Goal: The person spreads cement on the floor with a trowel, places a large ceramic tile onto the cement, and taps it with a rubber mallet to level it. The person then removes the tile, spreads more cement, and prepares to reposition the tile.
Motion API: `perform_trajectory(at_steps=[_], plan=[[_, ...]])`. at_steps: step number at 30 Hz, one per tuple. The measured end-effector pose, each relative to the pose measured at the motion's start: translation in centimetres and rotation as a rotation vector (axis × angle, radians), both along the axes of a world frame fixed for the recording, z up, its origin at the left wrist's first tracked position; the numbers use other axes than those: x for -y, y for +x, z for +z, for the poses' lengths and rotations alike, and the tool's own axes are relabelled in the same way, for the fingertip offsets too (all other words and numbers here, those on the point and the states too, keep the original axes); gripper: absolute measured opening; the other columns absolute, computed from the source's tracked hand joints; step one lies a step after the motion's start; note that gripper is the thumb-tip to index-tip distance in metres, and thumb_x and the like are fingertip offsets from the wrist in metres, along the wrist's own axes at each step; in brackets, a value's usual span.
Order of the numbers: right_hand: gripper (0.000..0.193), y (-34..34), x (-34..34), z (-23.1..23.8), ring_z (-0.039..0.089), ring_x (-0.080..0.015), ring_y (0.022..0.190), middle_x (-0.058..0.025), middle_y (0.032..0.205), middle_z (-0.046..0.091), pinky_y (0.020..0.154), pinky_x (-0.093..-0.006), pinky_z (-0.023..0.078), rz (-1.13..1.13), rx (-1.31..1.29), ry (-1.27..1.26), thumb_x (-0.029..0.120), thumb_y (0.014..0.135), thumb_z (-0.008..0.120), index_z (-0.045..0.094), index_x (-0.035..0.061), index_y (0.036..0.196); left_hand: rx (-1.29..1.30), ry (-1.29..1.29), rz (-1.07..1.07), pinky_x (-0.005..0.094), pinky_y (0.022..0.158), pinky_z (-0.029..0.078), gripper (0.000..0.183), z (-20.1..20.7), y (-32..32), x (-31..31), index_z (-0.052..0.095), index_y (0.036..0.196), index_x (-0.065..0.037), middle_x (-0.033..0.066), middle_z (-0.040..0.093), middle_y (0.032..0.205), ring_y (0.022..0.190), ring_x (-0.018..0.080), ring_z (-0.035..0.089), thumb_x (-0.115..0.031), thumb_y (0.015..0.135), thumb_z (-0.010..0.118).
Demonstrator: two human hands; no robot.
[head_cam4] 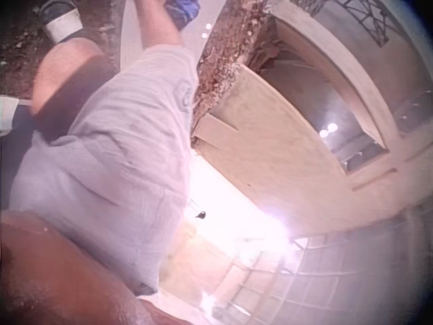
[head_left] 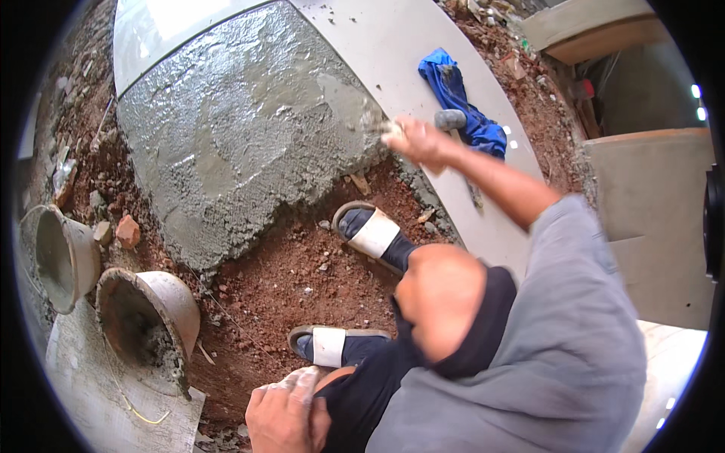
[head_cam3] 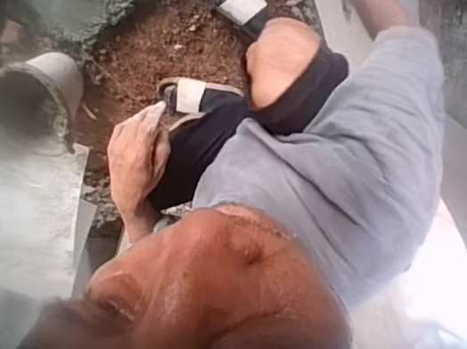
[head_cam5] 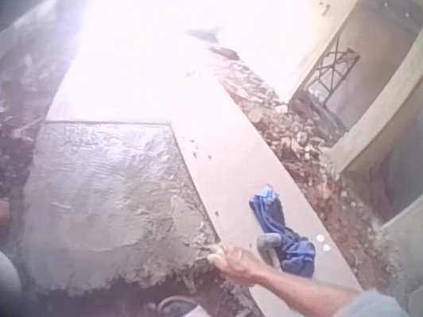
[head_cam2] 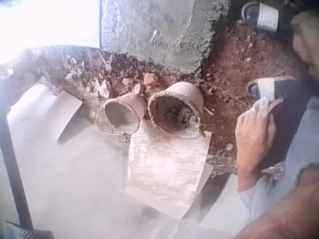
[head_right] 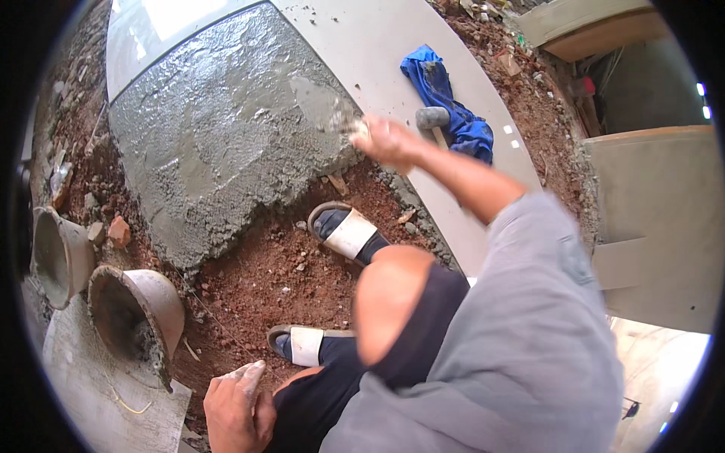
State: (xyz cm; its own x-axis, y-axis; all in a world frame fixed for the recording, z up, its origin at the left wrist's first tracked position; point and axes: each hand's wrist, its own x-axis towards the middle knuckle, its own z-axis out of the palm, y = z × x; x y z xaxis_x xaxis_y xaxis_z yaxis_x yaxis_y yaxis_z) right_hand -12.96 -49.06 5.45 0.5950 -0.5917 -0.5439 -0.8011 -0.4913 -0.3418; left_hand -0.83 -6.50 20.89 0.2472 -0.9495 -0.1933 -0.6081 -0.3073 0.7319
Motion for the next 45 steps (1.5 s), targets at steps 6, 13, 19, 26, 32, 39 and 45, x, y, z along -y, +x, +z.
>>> perform_trajectory(at_steps=[6,13,19,26,32,39,45], plan=[[0.045,-4.8,-4.0,-10.0,0.065,-0.0433,0.083,-0.0272,0.088,0.066,0.076,-0.0480,0.050,-0.087,0.227,-0.018,0.039,0.092,0.051,0.048,0.0005,0.113,0.044,0.269,0.202,0.0425,0.081,0.047,0.036,-1.5,-0.1,-1.3,0.055,0.126,-0.006,0.0178,0.063,0.109,0.093,0.0369,0.060,-0.011,0.091,0.056],[0.046,-7.3,-0.8,-9.8,0.065,-0.0277,0.072,-0.0157,0.083,0.063,0.067,-0.0431,0.052,-0.370,0.217,0.154,0.041,0.090,0.052,0.053,0.0016,0.115,0.017,0.337,0.304,0.0423,0.081,0.047,0.033,-0.8,-0.9,-0.7,0.055,0.126,-0.004,0.0177,0.063,0.106,0.092,0.0363,0.060,-0.014,0.095,0.051],[0.037,-7.1,-1.7,-8.1,0.061,-0.0190,0.061,-0.0085,0.074,0.060,0.058,-0.0378,0.051,-0.310,0.288,0.282,0.035,0.091,0.056,0.055,0.0032,0.110,0.021,0.407,0.326,0.0412,0.083,0.048,0.033,-0.9,0.5,2.2,0.055,0.127,-0.005,0.0174,0.063,0.109,0.096,0.0364,0.061,-0.014,0.096,0.050],[0.027,-6.8,4.0,-8.4,0.056,-0.0159,0.052,-0.0050,0.067,0.055,0.050,-0.0336,0.048,-0.471,0.295,0.340,0.029,0.090,0.055,0.053,0.0020,0.095,-0.056,0.529,0.372,0.0391,0.086,0.048,0.032,-1.4,1.7,4.4,0.055,0.126,-0.005,0.0172,0.063,0.112,0.101,0.0342,0.062,-0.013,0.096,0.049],[0.029,-7.4,4.9,-8.9,0.057,-0.0165,0.053,-0.0056,0.067,0.056,0.049,-0.0335,0.048,-0.413,0.284,0.345,0.028,0.090,0.055,0.055,0.0010,0.101,-0.019,0.517,0.334,0.0383,0.087,0.048,0.031,-1.9,2.3,4.9,0.055,0.126,-0.003,0.0173,0.063,0.112,0.103,0.0335,0.062,-0.012,0.097,0.049],[0.043,-4.8,-1.1,-9.3,0.064,-0.0253,0.067,-0.0123,0.080,0.062,0.063,-0.0395,0.054,-0.393,0.127,0.318,0.040,0.094,0.050,0.051,0.0015,0.113,-0.040,0.497,0.317,0.0390,0.087,0.048,0.032,-2.1,2.5,4.9,0.055,0.126,-0.004,0.0176,0.064,0.112,0.102,0.0341,0.062,-0.014,0.097,0.049],[0.045,-2.3,-5.8,-8.6,0.066,-0.0244,0.080,-0.0180,0.084,0.065,0.068,-0.0389,0.052,-0.217,0.219,0.446,0.038,0.092,0.053,0.053,0.0040,0.121,-0.015,0.502,0.316,0.0406,0.087,0.048,0.032,-2.4,2.9,4.7,0.055,0.127,-0.005,0.0181,0.064,0.111,0.102,0.0354,0.061,-0.015,0.097,0.049]])
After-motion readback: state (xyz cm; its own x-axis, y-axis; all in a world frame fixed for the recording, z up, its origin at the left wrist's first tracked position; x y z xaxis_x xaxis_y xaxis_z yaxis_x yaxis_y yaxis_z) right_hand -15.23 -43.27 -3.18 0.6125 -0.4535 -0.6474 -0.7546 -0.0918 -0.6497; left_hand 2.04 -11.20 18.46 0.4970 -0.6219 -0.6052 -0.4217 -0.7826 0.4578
